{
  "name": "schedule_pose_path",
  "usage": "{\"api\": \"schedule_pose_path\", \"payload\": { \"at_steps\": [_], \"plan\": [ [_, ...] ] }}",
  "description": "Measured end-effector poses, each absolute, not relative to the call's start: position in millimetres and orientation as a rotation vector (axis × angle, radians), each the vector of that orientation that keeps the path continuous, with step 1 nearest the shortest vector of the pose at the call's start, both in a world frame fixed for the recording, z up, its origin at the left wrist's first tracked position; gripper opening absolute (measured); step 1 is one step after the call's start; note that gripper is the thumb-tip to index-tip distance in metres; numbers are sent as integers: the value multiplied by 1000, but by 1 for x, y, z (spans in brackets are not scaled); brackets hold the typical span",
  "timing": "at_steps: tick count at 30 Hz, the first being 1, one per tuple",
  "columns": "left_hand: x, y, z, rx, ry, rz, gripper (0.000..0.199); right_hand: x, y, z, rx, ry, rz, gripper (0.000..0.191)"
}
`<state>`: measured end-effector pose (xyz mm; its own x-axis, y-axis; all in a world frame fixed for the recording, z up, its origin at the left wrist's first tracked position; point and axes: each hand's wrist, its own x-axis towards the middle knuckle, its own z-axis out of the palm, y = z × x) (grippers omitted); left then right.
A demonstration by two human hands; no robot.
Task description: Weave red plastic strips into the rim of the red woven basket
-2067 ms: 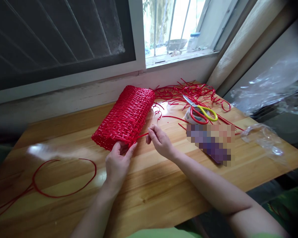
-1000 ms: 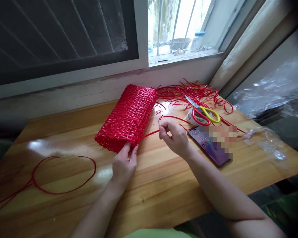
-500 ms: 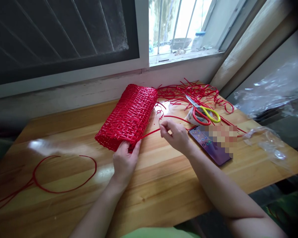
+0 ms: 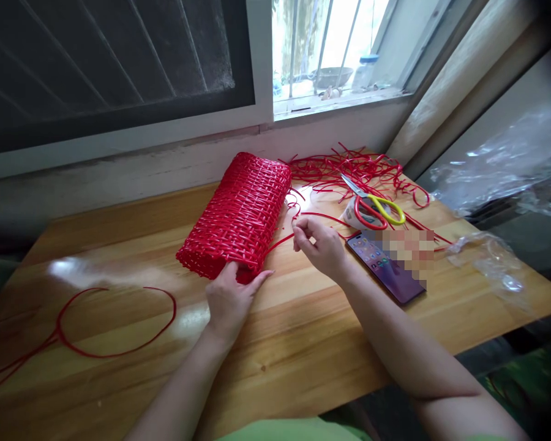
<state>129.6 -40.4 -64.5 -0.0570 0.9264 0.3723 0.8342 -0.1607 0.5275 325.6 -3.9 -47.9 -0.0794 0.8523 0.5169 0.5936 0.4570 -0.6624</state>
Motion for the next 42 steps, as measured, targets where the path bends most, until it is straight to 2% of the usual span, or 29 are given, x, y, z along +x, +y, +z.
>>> {"api": "schedule_pose_path", "payload": {
  "at_steps": [5,11,18,22,27,32,36,38,42],
  "plan": [
    [128,-41,-66,1986,1849,1052,33,326,-5,-47,-1244,-1786,323,14],
    [128,-42,-60,2005,1822,1007,30,334,-2,-48,-1255,-1773,355,14],
    [128,-43,-60,1995,1812,1038,28,327,-5,-51,-877,-1732,935,30],
    [127,-41,-62,1898,1734,1058,28,318,-9,-55,-911,-1792,918,17],
    [126,-41,-57,1847,1564,1043,25,317,-20,-41,-872,-1909,936,10],
    [126,-45,-53,1795,1360,1018,20,311,-32,-26,-663,-2166,943,10],
    [126,-47,-53,1727,1288,1038,17,309,-36,-23,-669,-2283,976,10],
    [126,-48,-52,1671,1276,1066,18,313,-33,-22,-673,-2245,1085,14],
    [128,-50,-50,1594,1345,1124,18,325,-20,-31,-578,-1925,1484,35]
  ]
}}
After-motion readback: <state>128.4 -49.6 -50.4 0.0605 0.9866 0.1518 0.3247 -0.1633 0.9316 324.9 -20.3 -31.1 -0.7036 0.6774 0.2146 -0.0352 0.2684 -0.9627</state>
